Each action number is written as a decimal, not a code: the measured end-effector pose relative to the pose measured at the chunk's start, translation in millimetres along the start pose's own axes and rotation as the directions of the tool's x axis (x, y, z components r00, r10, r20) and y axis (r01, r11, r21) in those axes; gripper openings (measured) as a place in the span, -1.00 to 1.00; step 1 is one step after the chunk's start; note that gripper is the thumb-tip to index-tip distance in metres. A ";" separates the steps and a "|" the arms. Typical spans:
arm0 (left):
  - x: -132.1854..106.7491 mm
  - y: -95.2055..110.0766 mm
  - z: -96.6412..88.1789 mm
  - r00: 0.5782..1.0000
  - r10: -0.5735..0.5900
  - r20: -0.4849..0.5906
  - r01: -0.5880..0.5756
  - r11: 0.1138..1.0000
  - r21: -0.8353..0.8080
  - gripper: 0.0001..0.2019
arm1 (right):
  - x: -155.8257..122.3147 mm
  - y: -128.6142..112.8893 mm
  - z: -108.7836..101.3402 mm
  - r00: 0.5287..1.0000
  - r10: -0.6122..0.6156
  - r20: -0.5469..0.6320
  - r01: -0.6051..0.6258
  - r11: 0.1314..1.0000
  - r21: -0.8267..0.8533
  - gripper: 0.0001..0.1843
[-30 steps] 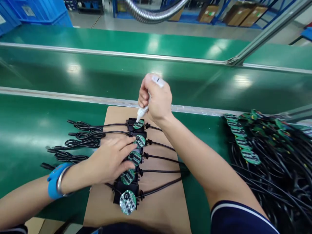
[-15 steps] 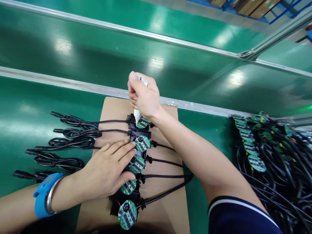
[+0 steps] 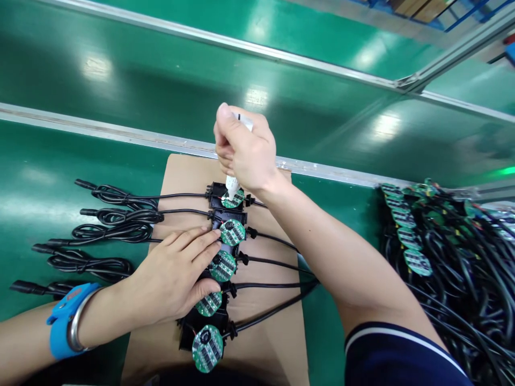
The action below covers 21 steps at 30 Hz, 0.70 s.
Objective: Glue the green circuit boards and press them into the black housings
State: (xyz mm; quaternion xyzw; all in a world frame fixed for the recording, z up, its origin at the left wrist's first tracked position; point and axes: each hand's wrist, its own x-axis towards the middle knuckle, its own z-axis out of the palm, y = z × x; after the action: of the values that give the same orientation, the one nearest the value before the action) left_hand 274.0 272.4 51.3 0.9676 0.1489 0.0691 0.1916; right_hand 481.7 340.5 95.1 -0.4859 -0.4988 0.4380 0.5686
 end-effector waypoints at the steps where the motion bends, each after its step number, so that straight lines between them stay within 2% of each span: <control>1: 0.0 0.1 -0.3 1.000 0.000 0.000 0.000 1.000 0.000 -0.44 | -1.1 -1.7 0.3 1.000 -0.005 0.003 0.005 1.000 0.000 -0.38; 10: 0.0 -0.8 -0.7 1.000 0.001 0.013 -0.002 1.000 0.010 -0.42 | -8.4 -11.3 2.6 1.000 -0.022 0.012 0.022 0.999 0.023 -0.36; 21: -0.1 -0.1 -1.2 1.000 0.012 0.013 -0.012 1.000 0.014 -0.42 | -1.2 -11.6 -3.6 0.995 -0.058 -0.080 0.056 0.998 -0.028 -0.35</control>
State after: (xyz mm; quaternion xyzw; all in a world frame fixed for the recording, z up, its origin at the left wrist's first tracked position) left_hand 273.6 272.9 52.4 0.9702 0.1423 0.0629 0.1855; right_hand 485.3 337.3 106.3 -0.4961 -0.4947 0.3952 0.5941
